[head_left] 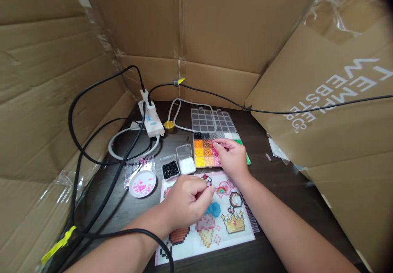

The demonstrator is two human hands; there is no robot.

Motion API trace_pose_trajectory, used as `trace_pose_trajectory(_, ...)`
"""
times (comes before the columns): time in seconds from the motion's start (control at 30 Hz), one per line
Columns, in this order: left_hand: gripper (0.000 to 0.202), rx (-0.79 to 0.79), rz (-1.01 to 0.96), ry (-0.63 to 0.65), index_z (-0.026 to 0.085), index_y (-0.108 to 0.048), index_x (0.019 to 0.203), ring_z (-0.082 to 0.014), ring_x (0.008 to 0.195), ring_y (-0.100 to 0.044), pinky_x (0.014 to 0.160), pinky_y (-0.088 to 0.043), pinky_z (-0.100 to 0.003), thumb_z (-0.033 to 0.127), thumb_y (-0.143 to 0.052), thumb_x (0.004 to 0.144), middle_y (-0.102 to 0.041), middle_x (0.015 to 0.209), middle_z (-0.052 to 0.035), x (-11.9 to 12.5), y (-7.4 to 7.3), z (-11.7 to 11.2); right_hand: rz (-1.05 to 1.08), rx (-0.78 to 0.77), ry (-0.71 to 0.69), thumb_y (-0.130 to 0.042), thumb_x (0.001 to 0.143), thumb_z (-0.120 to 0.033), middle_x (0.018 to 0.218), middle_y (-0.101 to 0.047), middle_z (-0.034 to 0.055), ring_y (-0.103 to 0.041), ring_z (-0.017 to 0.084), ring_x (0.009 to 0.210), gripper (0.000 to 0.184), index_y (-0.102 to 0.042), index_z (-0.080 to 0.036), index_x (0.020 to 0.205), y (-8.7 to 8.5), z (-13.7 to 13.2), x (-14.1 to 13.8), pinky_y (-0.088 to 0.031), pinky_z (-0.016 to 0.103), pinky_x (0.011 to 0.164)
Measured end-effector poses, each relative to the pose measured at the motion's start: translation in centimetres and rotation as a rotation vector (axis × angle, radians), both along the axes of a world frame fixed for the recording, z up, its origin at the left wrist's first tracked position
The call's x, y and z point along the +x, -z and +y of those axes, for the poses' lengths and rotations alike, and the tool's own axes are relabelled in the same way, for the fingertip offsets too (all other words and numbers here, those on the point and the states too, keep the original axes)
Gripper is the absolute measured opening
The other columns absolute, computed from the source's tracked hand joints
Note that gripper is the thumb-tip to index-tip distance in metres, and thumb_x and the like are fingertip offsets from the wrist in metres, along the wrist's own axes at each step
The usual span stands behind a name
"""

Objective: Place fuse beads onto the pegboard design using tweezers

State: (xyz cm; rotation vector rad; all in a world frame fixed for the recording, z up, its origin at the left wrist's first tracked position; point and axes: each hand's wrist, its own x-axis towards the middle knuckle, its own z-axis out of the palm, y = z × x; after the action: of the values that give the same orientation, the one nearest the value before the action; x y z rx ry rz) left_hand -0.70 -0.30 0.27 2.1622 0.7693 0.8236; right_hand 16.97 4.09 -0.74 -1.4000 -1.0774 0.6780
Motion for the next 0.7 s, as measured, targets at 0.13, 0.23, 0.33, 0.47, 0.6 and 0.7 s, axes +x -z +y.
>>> trace_pose_trajectory(0.13,0.043,0.003,0.001,0.001,0.019,-0.024,0.054,-0.0072,0.046,-0.030,0.050,-0.024,-0.026,0.022,-0.047,0.091,-0.028,0.048,0.0059,0.07,-0.13,-0.01,-0.029,-0.019,-0.037,-0.071,0.075,-0.031,0.084,-0.080,0.0077,-0.075,0.023,0.080,0.014,-0.077,-0.019,0.079,-0.17,0.15,-0.21,-0.059,0.035,0.074)
trace_pose_trajectory(0.23,0.044,-0.005,0.010,-0.005,0.019,-0.025,0.054,-0.0073,0.046,-0.031,0.050,-0.024,-0.026,0.023,-0.047,0.091,-0.029,0.048,0.0058,0.04,-0.07,0.07,-0.039,-0.029,-0.029,-0.072,0.073,-0.029,0.082,-0.080,0.0074,-0.074,0.023,0.078,0.011,-0.077,-0.019,0.075,-0.12,0.29,-0.15,-0.059,0.035,0.074)
trace_pose_trajectory(0.33,0.044,-0.011,0.022,-0.005,0.019,-0.025,0.054,-0.0074,0.046,-0.030,0.050,-0.024,-0.027,0.024,-0.047,0.092,-0.029,0.048,0.0057,-0.02,0.01,0.11,-0.047,-0.028,-0.016,-0.071,0.075,-0.029,0.083,-0.080,0.0077,-0.074,0.023,0.079,0.012,-0.077,-0.019,0.077,0.04,0.32,0.08,-0.059,0.035,0.076)
trace_pose_trajectory(0.47,0.044,-0.015,0.030,-0.008,0.019,-0.025,0.054,-0.0077,0.046,-0.031,0.051,-0.024,-0.027,0.024,-0.047,0.092,-0.029,0.049,0.0055,0.00,-0.01,0.09,-0.042,-0.010,0.000,-0.070,0.077,-0.029,0.086,-0.080,0.0076,-0.074,0.023,0.082,0.012,-0.077,-0.019,0.080,0.08,0.17,0.34,-0.059,0.035,0.078)
trace_pose_trajectory(0.6,0.044,-0.022,0.036,-0.006,0.019,-0.024,0.054,-0.0078,0.047,-0.031,0.051,-0.024,-0.027,0.025,-0.046,0.092,-0.029,0.049,0.0053,0.02,-0.04,0.08,-0.020,0.013,0.008,-0.070,0.078,-0.028,0.085,-0.080,0.0072,-0.075,0.022,0.081,0.012,-0.077,-0.019,0.080,-0.08,0.00,0.42,-0.059,0.035,0.078)
trace_pose_trajectory(0.7,0.044,-0.028,0.044,-0.006,0.019,-0.025,0.054,-0.0078,0.046,-0.030,0.051,-0.024,-0.027,0.026,-0.046,0.092,-0.029,0.049,0.0053,-0.02,-0.01,0.07,-0.026,0.012,0.020,-0.072,0.077,-0.029,0.084,-0.080,0.0072,-0.075,0.023,0.080,0.012,-0.077,-0.019,0.079,-0.13,-0.04,0.45,-0.060,0.035,0.077)
